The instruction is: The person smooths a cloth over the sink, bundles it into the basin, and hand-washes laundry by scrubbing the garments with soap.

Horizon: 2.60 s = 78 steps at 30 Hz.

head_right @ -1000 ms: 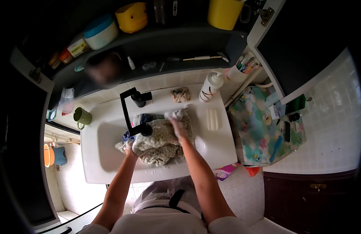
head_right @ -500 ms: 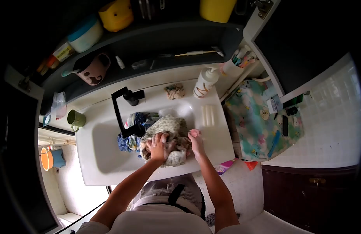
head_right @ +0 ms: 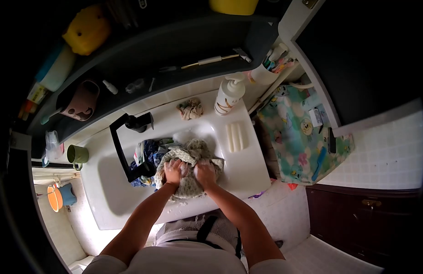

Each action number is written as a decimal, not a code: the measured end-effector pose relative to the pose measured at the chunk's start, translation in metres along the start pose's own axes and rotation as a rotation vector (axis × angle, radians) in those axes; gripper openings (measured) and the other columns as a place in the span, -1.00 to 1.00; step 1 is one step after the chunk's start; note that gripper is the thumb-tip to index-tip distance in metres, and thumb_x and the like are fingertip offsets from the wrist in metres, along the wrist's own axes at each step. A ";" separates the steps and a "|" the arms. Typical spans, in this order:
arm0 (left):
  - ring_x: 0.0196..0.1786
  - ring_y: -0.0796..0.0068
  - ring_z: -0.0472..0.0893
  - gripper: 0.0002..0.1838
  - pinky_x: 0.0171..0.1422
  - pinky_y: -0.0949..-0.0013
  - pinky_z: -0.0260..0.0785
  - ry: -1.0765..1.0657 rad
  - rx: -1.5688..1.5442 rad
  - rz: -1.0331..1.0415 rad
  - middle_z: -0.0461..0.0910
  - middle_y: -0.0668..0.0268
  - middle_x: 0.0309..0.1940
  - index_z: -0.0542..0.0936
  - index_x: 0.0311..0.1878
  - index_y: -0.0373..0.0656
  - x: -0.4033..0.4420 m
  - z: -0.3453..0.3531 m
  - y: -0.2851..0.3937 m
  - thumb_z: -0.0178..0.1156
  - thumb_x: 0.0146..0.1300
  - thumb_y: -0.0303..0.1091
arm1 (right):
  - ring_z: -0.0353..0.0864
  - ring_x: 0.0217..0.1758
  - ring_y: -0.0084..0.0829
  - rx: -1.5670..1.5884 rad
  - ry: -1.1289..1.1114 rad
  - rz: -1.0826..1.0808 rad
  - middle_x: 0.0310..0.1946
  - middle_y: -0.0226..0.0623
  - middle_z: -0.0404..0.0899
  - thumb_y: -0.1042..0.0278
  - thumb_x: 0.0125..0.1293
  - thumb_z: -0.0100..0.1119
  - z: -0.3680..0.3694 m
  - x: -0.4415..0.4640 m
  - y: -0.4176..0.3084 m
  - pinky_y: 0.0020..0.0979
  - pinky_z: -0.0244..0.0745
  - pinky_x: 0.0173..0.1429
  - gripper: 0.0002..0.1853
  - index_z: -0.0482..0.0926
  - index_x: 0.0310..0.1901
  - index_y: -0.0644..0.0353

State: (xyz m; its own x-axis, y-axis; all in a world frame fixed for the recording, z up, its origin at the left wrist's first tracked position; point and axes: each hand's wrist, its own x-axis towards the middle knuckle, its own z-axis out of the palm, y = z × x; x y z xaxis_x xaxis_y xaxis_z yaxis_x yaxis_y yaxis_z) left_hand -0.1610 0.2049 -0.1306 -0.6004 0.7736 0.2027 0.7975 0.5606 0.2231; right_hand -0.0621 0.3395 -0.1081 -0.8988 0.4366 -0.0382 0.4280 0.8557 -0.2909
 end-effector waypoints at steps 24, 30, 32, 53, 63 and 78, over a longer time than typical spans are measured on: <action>-0.07 -0.02 0.60 -0.26 0.01 0.07 0.45 -0.517 -0.275 -0.395 0.61 0.03 -0.14 0.51 -0.04 -0.21 0.100 -0.069 0.006 0.41 -0.13 0.20 | 0.56 0.06 -0.07 0.397 -0.388 0.220 -0.06 -0.05 0.60 0.06 0.18 0.03 -0.062 0.112 -0.006 -0.18 0.43 0.16 -0.57 0.58 0.02 0.08; -0.12 0.03 0.63 -0.42 -0.02 0.09 0.49 -0.478 -0.603 -0.029 0.60 0.14 -0.14 0.57 -0.05 -0.09 0.016 -0.133 0.011 0.40 -0.08 0.07 | 0.66 -0.42 -0.21 0.367 -0.285 -0.184 -0.44 -0.19 0.66 -0.06 0.21 0.19 -0.099 0.000 -0.024 -0.21 0.57 -0.29 -0.64 0.62 -0.30 0.10; -0.18 0.07 0.63 -0.49 -0.06 0.13 0.50 -0.421 -0.492 -0.040 0.55 0.17 -0.04 0.58 -0.07 -0.11 -0.018 -0.166 0.024 0.35 -0.11 -0.06 | 0.66 -0.25 -0.29 0.174 -0.351 -0.263 -0.38 -0.26 0.66 0.07 0.11 0.27 -0.096 -0.045 -0.031 -0.26 0.55 -0.16 -0.67 0.61 -0.14 0.06; -0.21 0.01 0.48 -0.81 -0.14 0.07 0.32 0.119 -0.514 -0.200 0.47 0.10 -0.27 0.57 -0.27 -0.14 -0.028 -0.085 0.037 0.13 0.16 -0.23 | 0.56 -0.32 -0.07 0.084 0.460 0.004 -0.39 -0.13 0.58 0.30 0.23 0.09 -0.027 -0.038 -0.050 -0.12 0.43 -0.15 -0.79 0.50 -0.16 0.21; -0.19 0.04 0.62 -0.70 -0.22 0.05 0.43 0.047 -0.127 -0.222 0.58 0.04 -0.14 0.62 -0.09 0.07 0.016 0.007 0.003 0.13 0.14 -0.12 | 0.61 -0.32 -0.08 0.214 0.573 -0.077 -0.31 -0.09 0.63 0.19 0.23 0.07 0.061 0.031 0.002 -0.06 0.45 -0.13 -0.62 0.50 0.07 0.10; -0.07 -0.04 0.54 -0.60 0.07 0.12 0.34 0.115 -0.527 -0.729 0.58 0.03 -0.26 0.58 -0.16 -0.21 0.006 -0.135 0.011 0.25 0.14 -0.05 | 0.37 0.23 -0.14 0.384 -0.461 -0.122 0.10 -0.11 0.45 -0.45 0.00 0.16 -0.048 0.089 -0.015 -0.19 0.13 0.37 -0.17 0.41 0.08 0.16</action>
State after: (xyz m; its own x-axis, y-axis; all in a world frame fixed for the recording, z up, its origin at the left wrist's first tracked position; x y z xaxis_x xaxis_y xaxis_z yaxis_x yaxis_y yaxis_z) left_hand -0.1636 0.1756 0.0019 -0.9707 0.2293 -0.0721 0.1037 0.6701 0.7350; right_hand -0.1439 0.3783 -0.0609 -0.9243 0.1035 -0.3674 0.3319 0.6931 -0.6399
